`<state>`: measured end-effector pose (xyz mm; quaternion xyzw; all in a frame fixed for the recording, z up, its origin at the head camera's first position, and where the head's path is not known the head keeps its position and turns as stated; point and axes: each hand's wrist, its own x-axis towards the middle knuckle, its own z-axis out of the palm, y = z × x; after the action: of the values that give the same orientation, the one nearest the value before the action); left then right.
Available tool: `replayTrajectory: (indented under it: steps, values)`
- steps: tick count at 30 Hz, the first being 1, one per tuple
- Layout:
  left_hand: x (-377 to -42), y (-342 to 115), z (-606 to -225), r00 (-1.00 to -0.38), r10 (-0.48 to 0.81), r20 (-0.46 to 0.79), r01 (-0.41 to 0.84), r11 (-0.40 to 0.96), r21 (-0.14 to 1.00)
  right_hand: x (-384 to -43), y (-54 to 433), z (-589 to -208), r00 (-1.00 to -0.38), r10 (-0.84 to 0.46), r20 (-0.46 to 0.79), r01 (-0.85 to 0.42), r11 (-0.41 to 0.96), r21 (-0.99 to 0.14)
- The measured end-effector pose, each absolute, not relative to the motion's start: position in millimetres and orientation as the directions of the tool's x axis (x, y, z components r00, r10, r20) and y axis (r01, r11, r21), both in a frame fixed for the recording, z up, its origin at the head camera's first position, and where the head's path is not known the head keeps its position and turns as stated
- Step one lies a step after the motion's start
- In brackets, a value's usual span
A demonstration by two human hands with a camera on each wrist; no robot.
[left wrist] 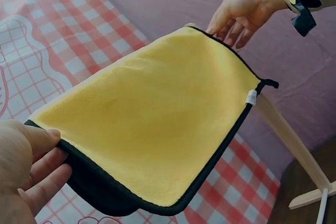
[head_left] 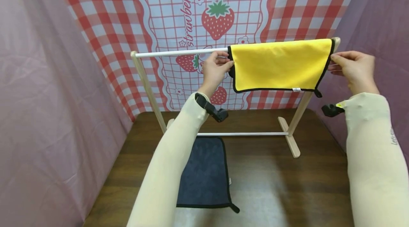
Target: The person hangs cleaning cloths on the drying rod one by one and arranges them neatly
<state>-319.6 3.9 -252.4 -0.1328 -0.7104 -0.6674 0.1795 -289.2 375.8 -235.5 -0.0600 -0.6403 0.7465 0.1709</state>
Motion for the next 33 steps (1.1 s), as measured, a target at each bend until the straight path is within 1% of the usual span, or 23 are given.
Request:
replayTrajectory:
  steps: [5, 7, 10, 16, 19, 25, 28, 33]
  values:
    - [-316.6, 2.2, -254.0, -0.888, -0.039, 0.459, 0.455, 0.075, 0.887, -286.9, 373.1, -232.7, -0.916, 0.375, 0.145, -0.21, -0.14, -0.968]
    - [-315.8, 0.6, -254.6, -0.89, -0.037, 0.454, 0.451, 0.061, 0.89, -285.3, 371.0, -231.4, -0.911, 0.382, 0.158, -0.232, -0.158, -0.96]
    - [-314.8, -3.5, -257.0, -0.898, -0.045, 0.438, 0.436, 0.038, 0.899, -281.4, 366.9, -229.1, -0.906, 0.386, 0.172, -0.243, -0.141, -0.96]
    - [-311.0, -15.1, -263.7, -0.906, -0.064, 0.418, 0.421, -0.027, 0.907, -272.7, 357.5, -232.3, -0.914, 0.346, 0.213, -0.264, -0.108, -0.958]
    - [-308.1, -21.8, -269.5, -0.91, -0.068, 0.409, 0.412, -0.038, 0.91, -269.2, 353.1, -237.6, -0.919, 0.322, 0.228, -0.267, -0.083, -0.96]
    - [-303.5, -36.3, -285.5, -0.913, -0.068, 0.402, 0.406, -0.063, 0.912, -265.7, 345.2, -254.8, -0.915, 0.286, 0.286, -0.267, 0.105, -0.958]
    - [-301.6, -44.3, -294.2, -0.911, -0.077, 0.405, 0.409, -0.062, 0.91, -265.6, 340.0, -263.6, -0.908, 0.268, 0.321, -0.267, 0.218, -0.939]
    - [-298.1, -57.9, -308.7, -0.91, -0.083, 0.407, 0.413, -0.068, 0.908, -266.2, 328.9, -279.3, -0.9, 0.232, 0.369, -0.275, 0.354, -0.894]
